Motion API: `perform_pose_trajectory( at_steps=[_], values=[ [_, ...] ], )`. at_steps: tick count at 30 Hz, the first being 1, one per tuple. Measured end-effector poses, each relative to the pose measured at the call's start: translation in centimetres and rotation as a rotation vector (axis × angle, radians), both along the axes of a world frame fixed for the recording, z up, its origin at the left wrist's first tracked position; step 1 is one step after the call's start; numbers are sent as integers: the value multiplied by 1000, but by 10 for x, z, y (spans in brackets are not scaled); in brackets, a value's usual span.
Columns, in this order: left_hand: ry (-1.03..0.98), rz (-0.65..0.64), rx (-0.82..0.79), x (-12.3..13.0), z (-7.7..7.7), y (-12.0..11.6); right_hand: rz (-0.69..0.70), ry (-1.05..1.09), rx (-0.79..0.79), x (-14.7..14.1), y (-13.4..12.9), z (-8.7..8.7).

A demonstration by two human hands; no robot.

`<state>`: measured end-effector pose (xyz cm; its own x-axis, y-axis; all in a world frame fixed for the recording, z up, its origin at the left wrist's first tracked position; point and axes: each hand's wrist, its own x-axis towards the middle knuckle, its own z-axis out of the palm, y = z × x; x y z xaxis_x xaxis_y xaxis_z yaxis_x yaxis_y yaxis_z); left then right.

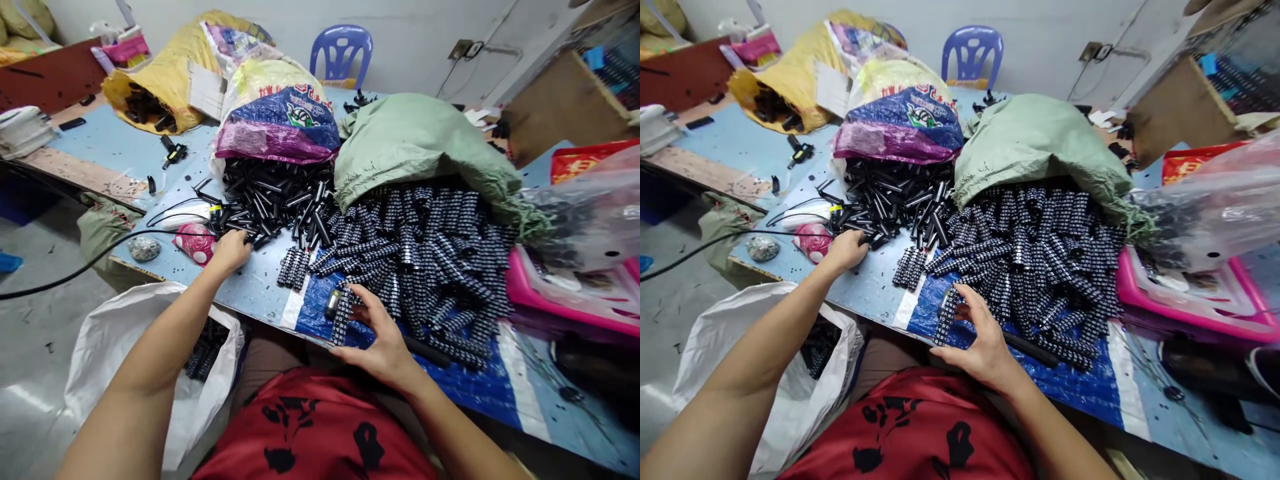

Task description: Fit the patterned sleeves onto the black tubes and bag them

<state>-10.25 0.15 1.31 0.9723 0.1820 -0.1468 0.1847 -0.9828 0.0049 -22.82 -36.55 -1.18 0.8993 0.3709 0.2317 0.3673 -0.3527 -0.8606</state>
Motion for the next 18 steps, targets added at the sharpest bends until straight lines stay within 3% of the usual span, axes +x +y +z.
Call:
perform_pose_trajectory(
  at_steps=[5,8,10,12,15,18],
  values=[
    [-91,121,9,-34,2,7,-1,-44,-28,-2,-3,-9],
    [-200,104,-88,-47,8,1,34,-117,-58,3,6,-8],
    [-336,57,-344,-59,13,-15,55,-190,-64,7,14,-4],
    [-391,34,-789,-76,15,-43,76,-286,-69,10,22,2],
    [-239,119,-1464,-106,12,-96,112,-462,-84,14,32,5],
    [-151,175,-1725,-125,7,-138,128,-580,-107,15,35,4]
  ],
)
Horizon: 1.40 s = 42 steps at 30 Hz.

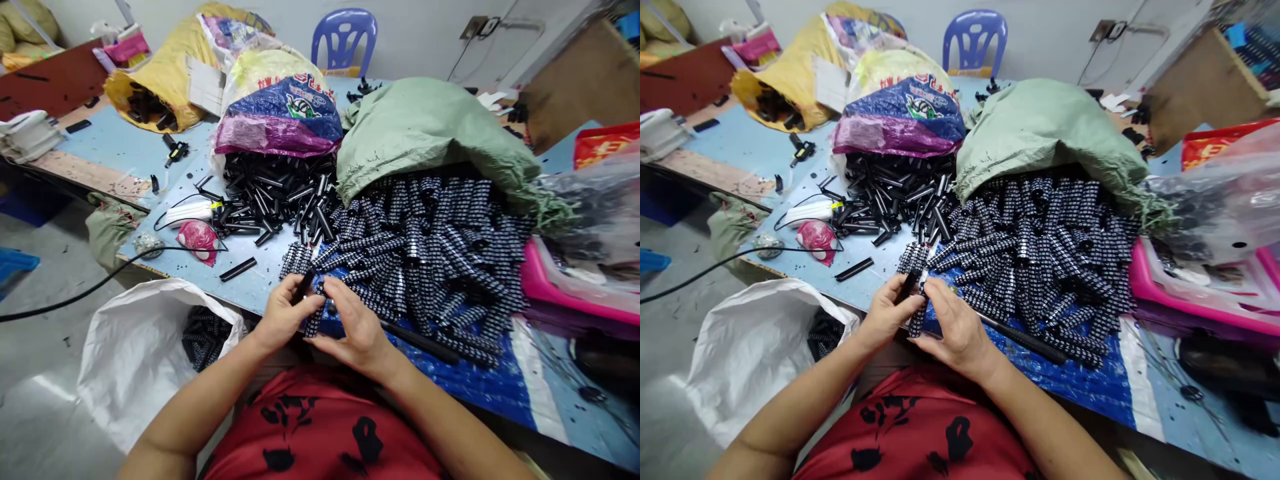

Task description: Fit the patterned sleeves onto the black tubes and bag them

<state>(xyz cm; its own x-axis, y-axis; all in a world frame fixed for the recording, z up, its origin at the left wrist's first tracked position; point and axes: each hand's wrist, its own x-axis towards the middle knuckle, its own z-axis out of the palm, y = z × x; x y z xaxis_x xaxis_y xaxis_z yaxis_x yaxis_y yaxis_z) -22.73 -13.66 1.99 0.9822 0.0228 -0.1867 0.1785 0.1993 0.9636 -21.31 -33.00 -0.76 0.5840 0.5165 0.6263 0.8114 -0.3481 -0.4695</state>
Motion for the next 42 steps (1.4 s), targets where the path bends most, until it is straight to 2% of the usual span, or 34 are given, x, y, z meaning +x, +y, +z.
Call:
perform_pose_trajectory(
  at_steps=[2,3,4,6,8,10,13,15,18,21,24,28,31,35,39,42],
  values=[
    [13,-10,-53,-5,-3,-12,31,32,4,-2,0,-1],
    [21,-4,-71,-6,-4,-15,70,121,27,-3,1,-1],
    [25,8,-81,-6,-6,-16,118,260,91,-5,2,-1],
    [-9,39,-55,-7,-8,-18,174,643,332,-10,10,-1],
    [-106,75,62,-9,-11,-22,105,1002,643,-12,22,0],
    [-243,100,235,-10,-14,-30,-21,1196,886,-11,36,2],
    [-473,74,464,-10,-17,-43,-121,1286,1082,-6,48,8],
    [-603,33,545,-8,-17,-48,-160,1282,1158,-5,49,11],
    [-605,64,554,-2,-18,-49,-171,1235,1182,-7,46,12],
    [-455,98,489,1,-19,-50,-129,1210,1088,-10,45,9],
    [-363,50,407,-2,-18,-52,-134,1163,1003,-6,42,5],
    [-169,77,161,-11,-11,-48,-218,1157,1135,5,26,8],
    [-36,74,72,-15,-7,-39,-247,1259,1174,6,12,13],
    [30,-63,56,-17,-5,-37,-158,1307,1128,0,6,15],
    [-142,-77,189,-18,-7,-51,-214,1166,1140,-4,18,11],
    [-232,-92,304,-18,-13,-58,-231,1100,1033,-5,26,11]
  ],
)
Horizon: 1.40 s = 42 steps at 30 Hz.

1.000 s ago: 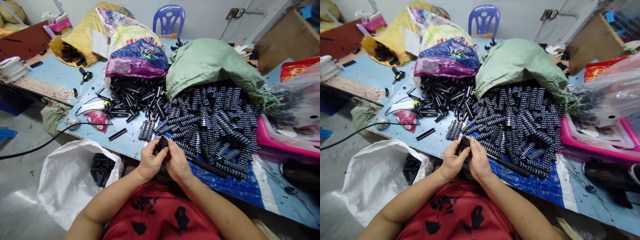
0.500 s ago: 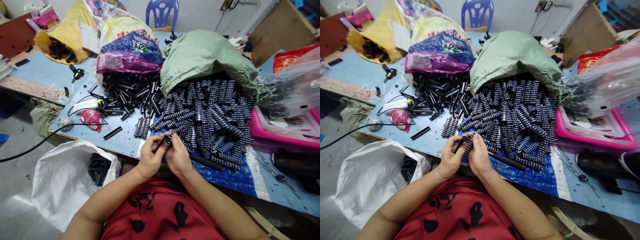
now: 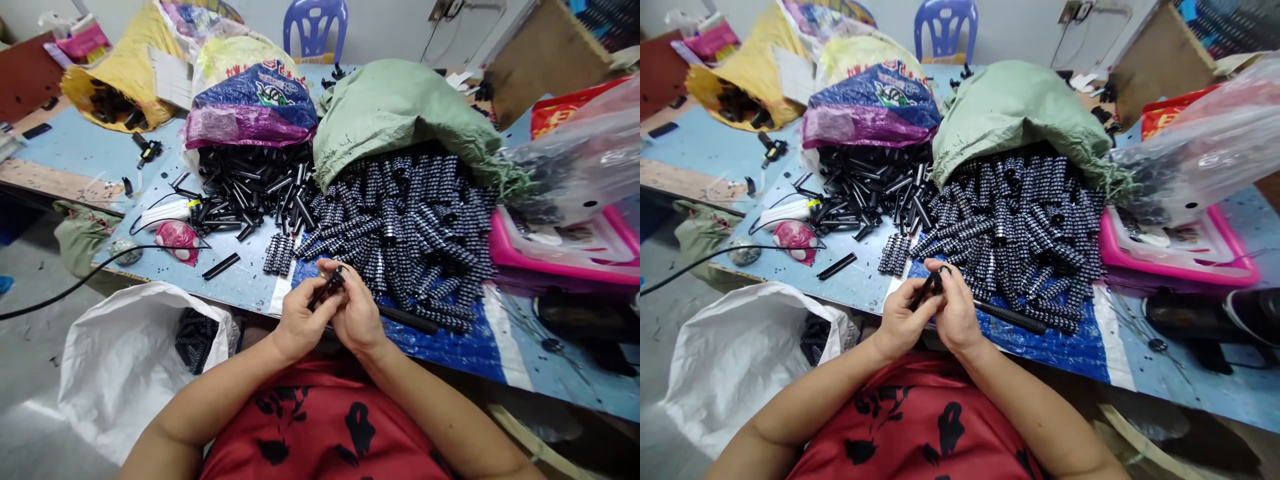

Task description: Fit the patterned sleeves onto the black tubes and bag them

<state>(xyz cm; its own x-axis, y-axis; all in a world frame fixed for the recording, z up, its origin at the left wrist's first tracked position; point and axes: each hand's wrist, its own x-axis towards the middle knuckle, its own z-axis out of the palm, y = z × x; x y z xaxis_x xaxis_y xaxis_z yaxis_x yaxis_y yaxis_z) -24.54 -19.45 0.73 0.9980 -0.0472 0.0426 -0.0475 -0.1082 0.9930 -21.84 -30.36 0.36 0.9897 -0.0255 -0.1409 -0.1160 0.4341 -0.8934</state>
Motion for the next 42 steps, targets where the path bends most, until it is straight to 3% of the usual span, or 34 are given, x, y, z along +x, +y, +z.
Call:
perform_pose_trajectory(
  at_steps=[3,7,14,16,19,21,23,26,34,38,42],
  values=[
    [-42,27,-13,-3,-6,1,70,-13,-52,-1,5,5],
    [-44,137,-28,-3,-3,12,135,-31,41,-2,10,10],
    [-145,54,405,12,17,36,173,-35,57,-10,22,-3],
    [-123,45,327,11,16,38,177,-72,-5,-13,23,-4],
    [79,63,26,7,10,40,317,-153,-167,-16,12,-2],
    [250,47,-177,2,7,40,369,-306,-367,-19,-3,-1],
    [379,5,-340,-2,5,41,333,-552,-659,-21,-21,0],
    [460,-32,-468,-5,7,40,326,-872,-933,-21,-39,2],
    [461,45,-426,-14,7,23,200,-1093,-1077,-23,-50,-1],
    [433,114,-565,-22,2,11,80,-1167,-1085,-28,-47,-6],
    [481,83,-694,-21,6,10,1,-1165,-1148,-30,-43,-10]
  ],
)
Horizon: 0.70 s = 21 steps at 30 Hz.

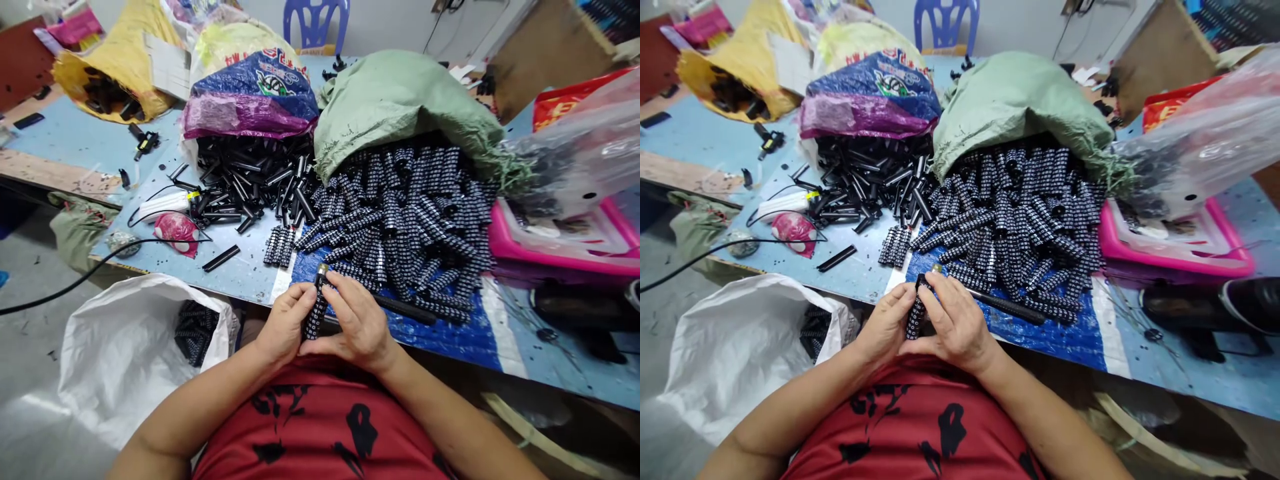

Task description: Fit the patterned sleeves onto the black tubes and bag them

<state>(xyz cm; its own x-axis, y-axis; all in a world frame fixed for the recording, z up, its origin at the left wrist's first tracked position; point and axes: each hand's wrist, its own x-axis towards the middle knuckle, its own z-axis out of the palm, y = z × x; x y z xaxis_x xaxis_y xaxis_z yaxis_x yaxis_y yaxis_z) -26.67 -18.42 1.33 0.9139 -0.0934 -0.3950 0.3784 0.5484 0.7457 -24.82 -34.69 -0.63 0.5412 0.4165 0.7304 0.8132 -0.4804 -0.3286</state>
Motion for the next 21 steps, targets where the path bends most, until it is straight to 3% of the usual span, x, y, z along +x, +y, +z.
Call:
perform_pose_trajectory(
  at_steps=[6,9,11,13,15,17,21],
  values=[
    [102,-132,-13,3,8,13,-23,-65,-83,-1,3,-5],
    [177,-169,-70,5,4,15,9,-3,-73,-2,-1,-3],
    [144,-134,-7,8,-4,20,9,53,-87,-4,-12,-3],
    [22,-86,161,12,-14,28,-116,49,-167,-7,-30,-5],
    [-156,-39,386,16,-23,38,-323,26,-329,-8,-47,-11],
    [-344,-20,647,21,-29,47,-443,55,-489,-6,-59,-18],
    [-592,-90,1101,29,-35,54,-473,94,-573,1,-66,-30]
  ],
)
